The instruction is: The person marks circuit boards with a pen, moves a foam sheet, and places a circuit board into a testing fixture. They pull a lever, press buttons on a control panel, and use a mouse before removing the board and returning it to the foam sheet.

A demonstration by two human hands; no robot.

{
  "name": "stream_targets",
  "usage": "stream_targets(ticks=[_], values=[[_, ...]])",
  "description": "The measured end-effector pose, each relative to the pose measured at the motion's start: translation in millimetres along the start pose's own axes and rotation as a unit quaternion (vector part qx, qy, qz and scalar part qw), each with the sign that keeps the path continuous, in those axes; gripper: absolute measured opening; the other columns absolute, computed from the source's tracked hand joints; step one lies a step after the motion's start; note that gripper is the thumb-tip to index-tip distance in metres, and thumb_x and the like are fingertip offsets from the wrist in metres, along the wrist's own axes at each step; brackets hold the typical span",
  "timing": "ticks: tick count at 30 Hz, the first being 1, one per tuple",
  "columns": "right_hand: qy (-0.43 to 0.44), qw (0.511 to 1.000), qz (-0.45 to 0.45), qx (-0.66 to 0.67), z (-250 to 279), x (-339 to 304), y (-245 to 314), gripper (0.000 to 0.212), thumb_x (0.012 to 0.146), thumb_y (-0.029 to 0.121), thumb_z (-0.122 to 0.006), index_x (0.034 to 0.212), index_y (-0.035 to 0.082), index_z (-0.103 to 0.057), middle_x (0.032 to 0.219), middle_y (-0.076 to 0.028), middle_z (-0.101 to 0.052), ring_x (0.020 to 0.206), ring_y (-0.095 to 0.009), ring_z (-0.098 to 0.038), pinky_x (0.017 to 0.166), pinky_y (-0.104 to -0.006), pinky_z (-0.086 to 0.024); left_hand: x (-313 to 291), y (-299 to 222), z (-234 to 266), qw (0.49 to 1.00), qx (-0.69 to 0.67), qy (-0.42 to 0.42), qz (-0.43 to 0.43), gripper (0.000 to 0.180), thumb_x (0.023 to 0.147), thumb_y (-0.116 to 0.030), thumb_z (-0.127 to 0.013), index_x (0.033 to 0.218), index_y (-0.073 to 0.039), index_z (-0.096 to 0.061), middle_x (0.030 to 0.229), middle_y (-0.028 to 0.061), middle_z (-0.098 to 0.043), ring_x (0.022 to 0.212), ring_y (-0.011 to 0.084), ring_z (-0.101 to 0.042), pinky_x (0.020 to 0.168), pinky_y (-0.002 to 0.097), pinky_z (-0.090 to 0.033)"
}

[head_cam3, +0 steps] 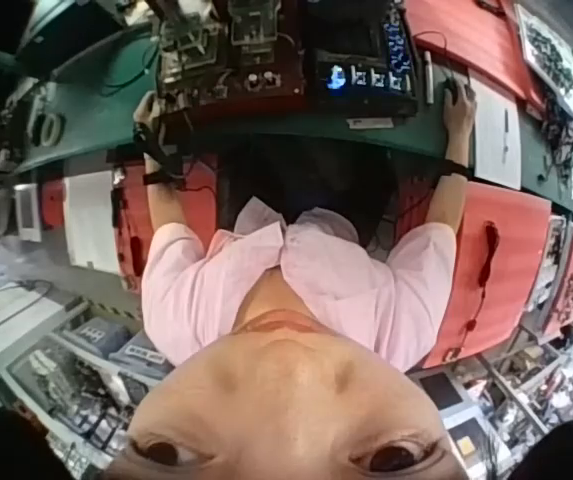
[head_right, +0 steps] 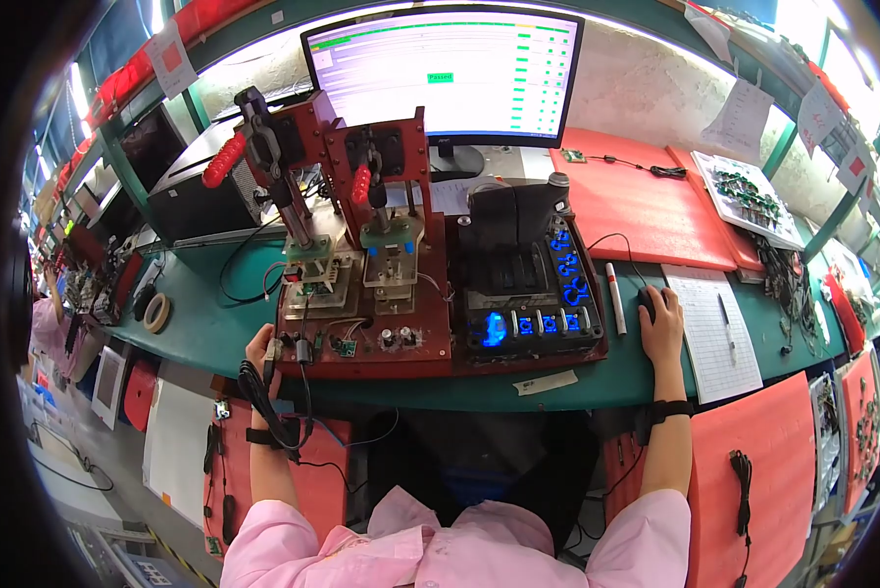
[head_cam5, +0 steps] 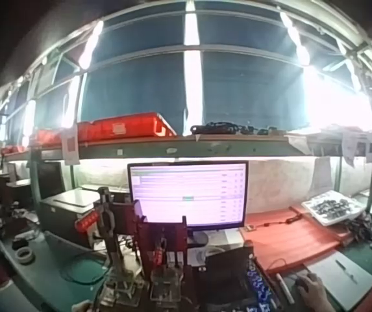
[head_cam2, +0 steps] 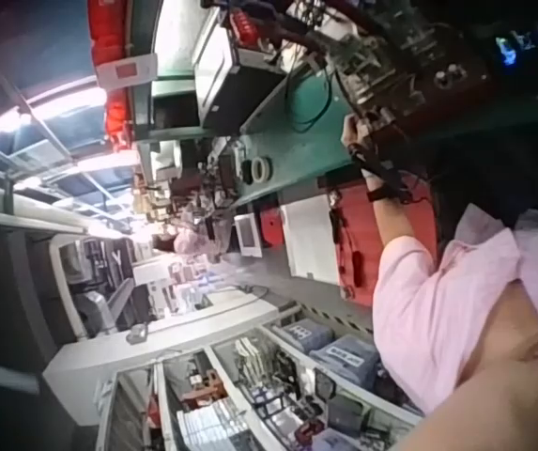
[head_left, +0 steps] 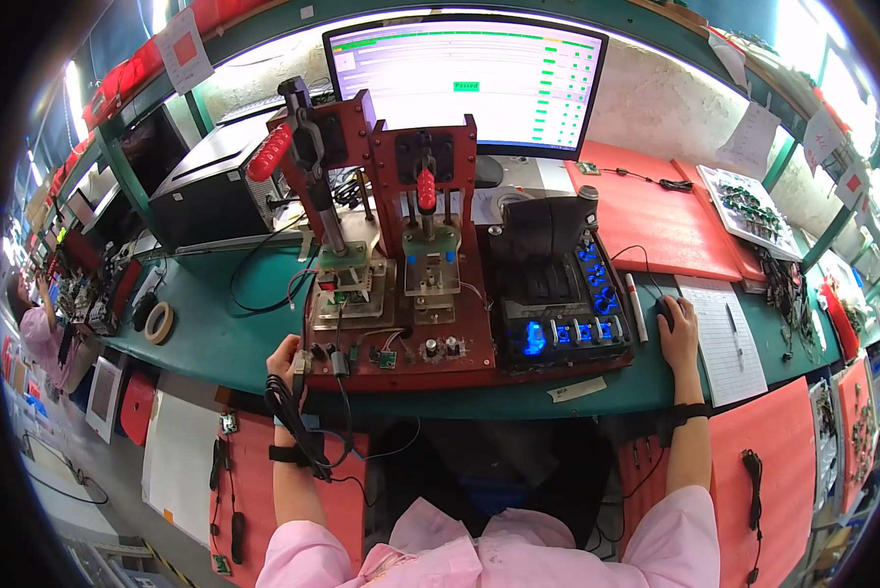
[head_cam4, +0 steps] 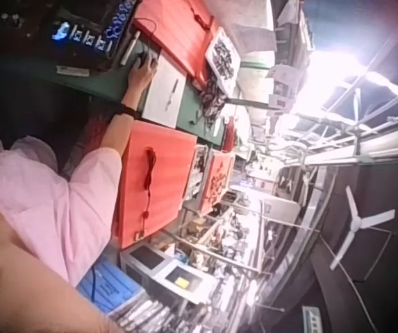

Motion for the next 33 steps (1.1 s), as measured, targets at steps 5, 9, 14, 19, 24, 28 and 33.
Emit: stream_targets(ticks=[5,9,14,19,24,28,33], values=[[-0.003,1.0,-0.007,-0.003,3,-2,-3,0.038,0.084,0.017,-0.061,0.121,0.011,-0.056,0.123,-0.018,-0.05,0.111,-0.038,-0.05,0.095,-0.0428,-0.041,-1,-12,-3,1.0,-0.004,0.014,0.019,0.008,0.084,-0.005,-0.05,0.085,0.002,-0.052,0.07,0.0001,-0.051,0.067,0.0066,-0.046,0.06,0.022,-0.039],[-0.005,1.0,-0.006,0.001,1,1,-1,0.037,0.084,0.018,-0.061,0.121,0.012,-0.057,0.124,-0.018,-0.05,0.11,-0.038,-0.05,0.094,-0.0434,-0.042,-1,-18,-8,0.999,-0.028,0.007,0.024,0.007,0.082,-0.003,-0.051,0.086,0.004,-0.052,0.067,0.0017,-0.049,0.064,0.0069,-0.045,0.057,0.0228,-0.038],[0.006,1.0,-0.009,-0.004,0,2,-1,0.041,0.085,0.02,-0.061,0.125,0.012,-0.053,0.127,-0.018,-0.048,0.112,-0.038,-0.049,0.094,-0.0441,-0.041,-7,-6,1,0.992,-0.118,-0.023,0.025,0.008,0.085,-0.004,-0.051,0.088,0.002,-0.055,0.069,0.0011,-0.052,0.065,0.0057,-0.046,0.057,0.0213,-0.038],[-0.101,0.993,0.027,-0.055,24,4,29,0.049,0.084,0.019,-0.062,0.131,0.01,-0.047,0.13,-0.018,-0.046,0.116,-0.038,-0.046,0.096,-0.0443,-0.04,-52,-20,23,0.984,-0.162,-0.041,0.065,0.012,0.091,-0.009,-0.048,0.09,-0.002,-0.057,0.072,0.0017,-0.054,0.064,0.0062,-0.049,0.058,0.021,-0.041],[-0.033,0.954,0.215,0.205,101,29,211,0.059,0.081,0.008,-0.063,0.136,0.005,-0.041,0.133,-0.02,-0.042,0.123,-0.037,-0.042,0.101,-0.0422,-0.036,-102,-83,17,0.869,-0.418,-0.071,0.255,0.026,0.093,-0.028,-0.054,0.096,-0.003,-0.058,0.074,0.0019,-0.056,0.063,0.0115,-0.053,0.055,0.023,-0.042],[-0.033,0.875,0.42,0.241,141,57,356,0.061,0.079,0.01,-0.067,0.135,0.005,-0.041,0.133,-0.017,-0.043,0.119,-0.037,-0.045,0.098,-0.0421,-0.04,-110,-95,10,0.892,-0.372,-0.063,0.25,0.023,0.094,-0.024,-0.052,0.094,-0.002,-0.058,0.075,0.0048,-0.058,0.062,0.012,-0.055,0.055,0.0232,-0.043],[-0.15,0.794,0.537,0.242,107,119,471,0.051,0.081,0.018,-0.067,0.126,0.005,-0.045,0.125,-0.015,-0.051,0.109,-0.034,-0.054,0.096,-0.0436,-0.042,-108,-99,10,0.893,-0.369,-0.038,0.257,0.021,0.093,-0.021,-0.054,0.094,0.0,-0.058,0.079,0.0067,-0.061,0.066,0.0123,-0.057,0.059,0.0245,-0.046]])
Point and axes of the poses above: each hand's wrist, its own x-axis towards the middle knuckle, its own z-axis out of the back of the hand, y = z × x, the point moved 3 cm from there along x, towards the middle knuckle
